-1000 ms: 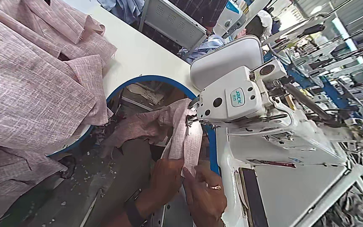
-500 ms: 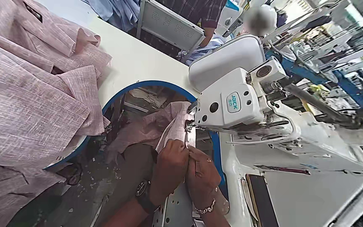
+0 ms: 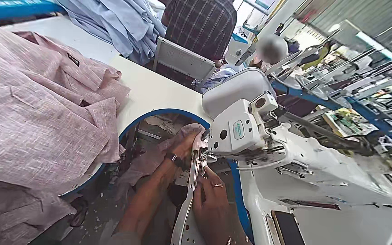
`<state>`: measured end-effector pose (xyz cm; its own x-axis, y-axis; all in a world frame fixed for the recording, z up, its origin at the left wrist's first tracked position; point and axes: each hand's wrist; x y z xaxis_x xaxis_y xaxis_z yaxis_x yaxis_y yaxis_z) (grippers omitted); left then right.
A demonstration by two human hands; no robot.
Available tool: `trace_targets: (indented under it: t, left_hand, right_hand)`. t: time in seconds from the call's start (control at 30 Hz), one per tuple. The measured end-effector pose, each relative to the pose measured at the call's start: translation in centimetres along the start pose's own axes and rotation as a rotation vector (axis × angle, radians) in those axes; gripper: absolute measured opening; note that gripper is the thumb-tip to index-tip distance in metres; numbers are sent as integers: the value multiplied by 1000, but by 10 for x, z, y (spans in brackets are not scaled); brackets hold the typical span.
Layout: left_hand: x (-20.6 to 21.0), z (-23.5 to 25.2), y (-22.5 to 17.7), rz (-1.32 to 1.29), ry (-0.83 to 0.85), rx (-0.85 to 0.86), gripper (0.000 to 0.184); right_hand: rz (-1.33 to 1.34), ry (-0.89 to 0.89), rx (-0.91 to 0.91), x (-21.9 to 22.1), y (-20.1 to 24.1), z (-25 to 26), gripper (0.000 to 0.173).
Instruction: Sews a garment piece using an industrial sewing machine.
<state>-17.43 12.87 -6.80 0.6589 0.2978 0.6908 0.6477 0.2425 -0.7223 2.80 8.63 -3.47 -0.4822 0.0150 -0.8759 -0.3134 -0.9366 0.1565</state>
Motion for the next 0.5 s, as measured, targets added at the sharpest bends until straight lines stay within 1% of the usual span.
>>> trace_targets:
  t: [0.03, 0.07, 0.1, 0.17, 0.23, 0.27, 0.3, 0.33, 0.37, 0.4, 0.43, 0.47, 0.5]
  left_hand:
    - [3, 14, -9, 68, -61, 3, 25]
    - [5, 24, -16, 163, -108, -7, 19]
    - [6, 27, -15, 240, -143, -14, 18]
    - [2, 17, -3, 327, -214, -9, 25]
    - [2, -8, 19, 440, -324, -61, 31]
    - [0, -21, 30, 461, -368, -52, 34]
    - [-5, -31, 36, 416, -414, 28, 34]
    - [-10, -44, 36, 299, -432, 167, 28]
    - [-13, -66, 23, 180, -373, 318, 24]
    - [-8, -91, -10, 153, -273, 483, 16]
    - [11, -124, -43, 215, -126, 597, 11]
    - [44, -161, -61, 356, 43, 650, 14]
    - [85, -199, -73, 573, 232, 658, 12]
  right_hand:
    - [10, 0, 7, 0, -1, -3, 27]
    - [25, 2, 12, 1, -1, -5, 27]
    - [31, 8, 18, 0, -2, -6, 26]
    - [22, -1, 12, 1, -2, -1, 26]
    - [6, -18, 1, 3, -1, 1, 27]
    - [1, -15, 2, 2, -1, -2, 28]
    - [15, 0, 6, -3, -1, -4, 28]
    - [79, 35, 28, -15, 0, -13, 30]
    - [196, 42, 76, -32, 5, -27, 35]
    - [321, -20, 109, -45, 12, -33, 43]
    - [458, -78, 123, -55, 22, -36, 51]
    - [609, -84, 121, -64, 31, -41, 60]
    - [806, -30, 102, -75, 49, -43, 62]
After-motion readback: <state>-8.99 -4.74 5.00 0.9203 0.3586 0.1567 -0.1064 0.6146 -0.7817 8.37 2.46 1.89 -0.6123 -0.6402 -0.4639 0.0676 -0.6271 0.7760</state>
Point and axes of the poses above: each hand's wrist, its own z-axis towards the middle knuckle, its own x-axis out of the palm, y = z × x, and after that the axes turned 10 degrees about y, right-handed
